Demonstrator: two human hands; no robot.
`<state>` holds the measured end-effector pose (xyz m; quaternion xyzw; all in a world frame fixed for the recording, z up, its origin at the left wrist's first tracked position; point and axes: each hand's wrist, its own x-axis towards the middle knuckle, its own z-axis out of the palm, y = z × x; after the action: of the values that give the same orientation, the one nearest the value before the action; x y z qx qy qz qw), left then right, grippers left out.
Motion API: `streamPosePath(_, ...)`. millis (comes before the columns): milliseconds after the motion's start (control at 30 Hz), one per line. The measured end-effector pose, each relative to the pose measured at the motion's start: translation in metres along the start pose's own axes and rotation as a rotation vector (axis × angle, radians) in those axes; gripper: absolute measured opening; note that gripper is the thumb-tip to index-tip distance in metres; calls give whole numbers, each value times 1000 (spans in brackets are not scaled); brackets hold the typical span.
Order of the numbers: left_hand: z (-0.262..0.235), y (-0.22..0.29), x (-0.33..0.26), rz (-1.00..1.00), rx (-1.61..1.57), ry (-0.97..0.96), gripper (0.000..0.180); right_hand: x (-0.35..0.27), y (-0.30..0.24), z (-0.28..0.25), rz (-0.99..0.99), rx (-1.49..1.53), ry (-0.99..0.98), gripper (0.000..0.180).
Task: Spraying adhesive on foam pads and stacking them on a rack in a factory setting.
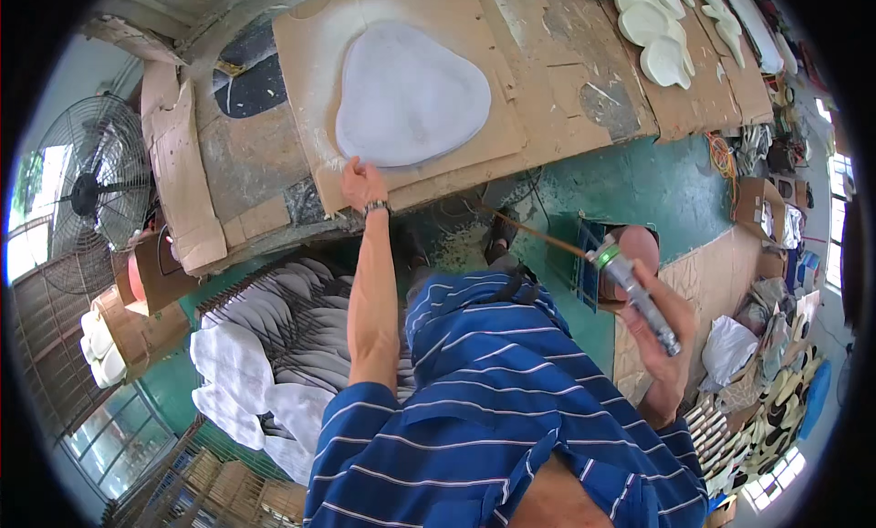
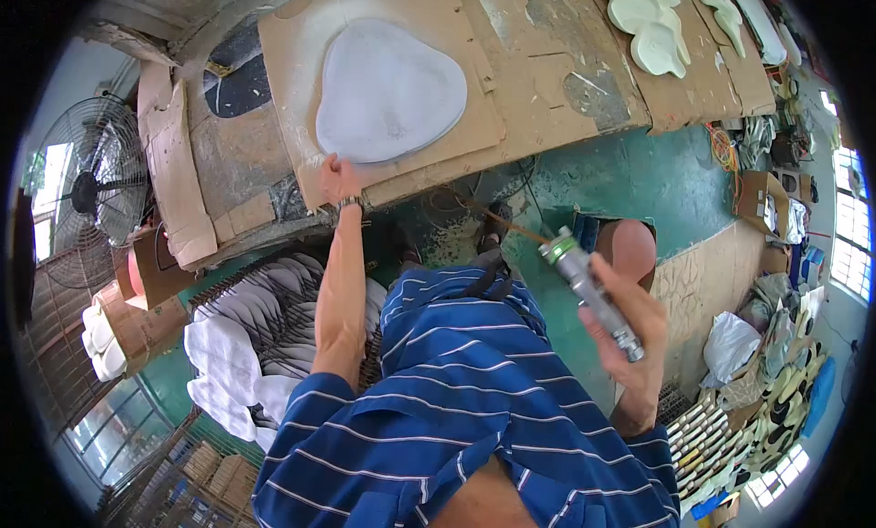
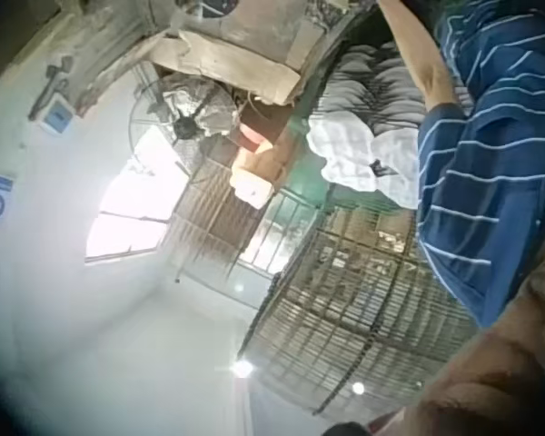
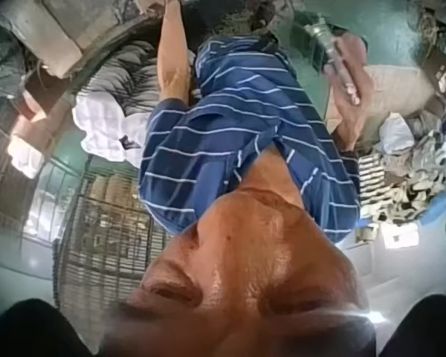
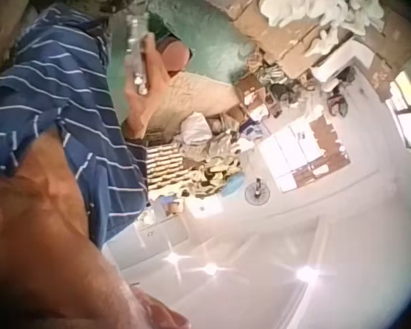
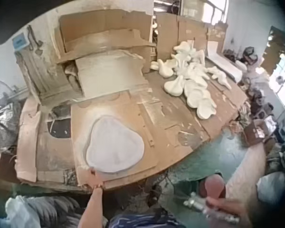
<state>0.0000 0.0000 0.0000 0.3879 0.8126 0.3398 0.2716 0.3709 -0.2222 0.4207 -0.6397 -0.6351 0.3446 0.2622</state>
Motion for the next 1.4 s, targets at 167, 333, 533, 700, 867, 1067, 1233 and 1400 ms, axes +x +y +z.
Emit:
streamPosePath(167, -1, 29, -1, 24, 232, 83, 28, -9, -3, -6, 179, 9, 132, 55)
streamPosePath(333, -12, 50, 0, 79, 285, 48, 26, -4, -3, -2, 90, -29, 115, 54)
streamPosePath(533, 21, 38, 16, -107, -310, 192, 26, 2, 3, 17, 152, 119, 141, 54)
streamPosePath(700, 37, 32, 28, -520, -1074, 59, 27, 26, 26, 6, 56, 182, 53, 57)
streamPosePath(867, 39, 54, 20, -713, -1152, 102, 24, 63, 38, -22, -195, 143, 47, 65)
streamPosePath(1067, 43, 62, 10, -501, -630, -174, 30, 79, 47, -42, -294, 59, 77, 60)
streamPosePath(1233, 38, 114, 19, -526, -1172, -251, 43, 79, 57, -40, -167, 248, 73, 55)
streamPosePath(1400, -25, 218, 10, -264, -1748, -267, 59, 88, 71, -35, -137, 299, 28, 53)
